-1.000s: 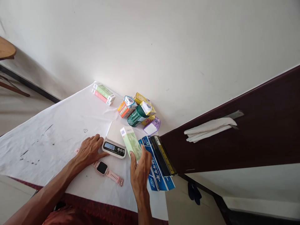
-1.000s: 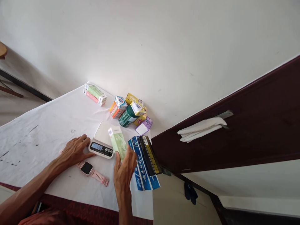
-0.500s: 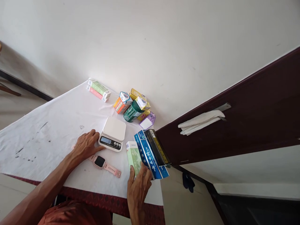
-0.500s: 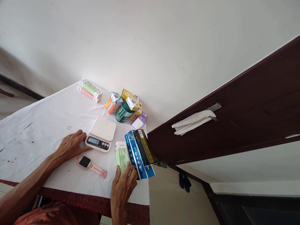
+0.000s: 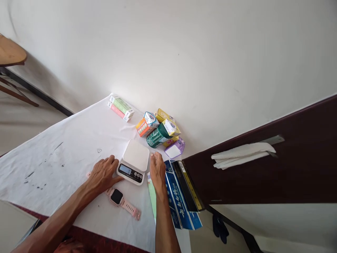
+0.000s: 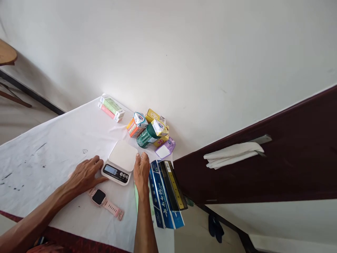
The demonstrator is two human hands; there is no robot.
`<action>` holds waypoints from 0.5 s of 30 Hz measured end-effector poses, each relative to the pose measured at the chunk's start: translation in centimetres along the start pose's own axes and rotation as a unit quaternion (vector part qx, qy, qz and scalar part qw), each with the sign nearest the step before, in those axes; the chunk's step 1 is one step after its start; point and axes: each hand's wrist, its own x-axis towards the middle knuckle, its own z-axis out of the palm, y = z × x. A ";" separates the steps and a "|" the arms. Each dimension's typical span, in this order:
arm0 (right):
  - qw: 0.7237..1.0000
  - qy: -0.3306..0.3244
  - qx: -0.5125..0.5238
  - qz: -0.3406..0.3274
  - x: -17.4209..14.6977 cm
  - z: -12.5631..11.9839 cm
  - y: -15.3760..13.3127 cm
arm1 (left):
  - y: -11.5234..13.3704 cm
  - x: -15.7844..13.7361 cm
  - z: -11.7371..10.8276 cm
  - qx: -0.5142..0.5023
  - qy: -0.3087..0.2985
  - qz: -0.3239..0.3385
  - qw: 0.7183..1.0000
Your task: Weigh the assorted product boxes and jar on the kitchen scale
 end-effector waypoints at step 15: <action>0.999 -0.023 0.018 -0.016 -0.1 2.5 -0.7 | -0.2 -2.0 -2.4 -0.053 -0.031 -0.084 0.995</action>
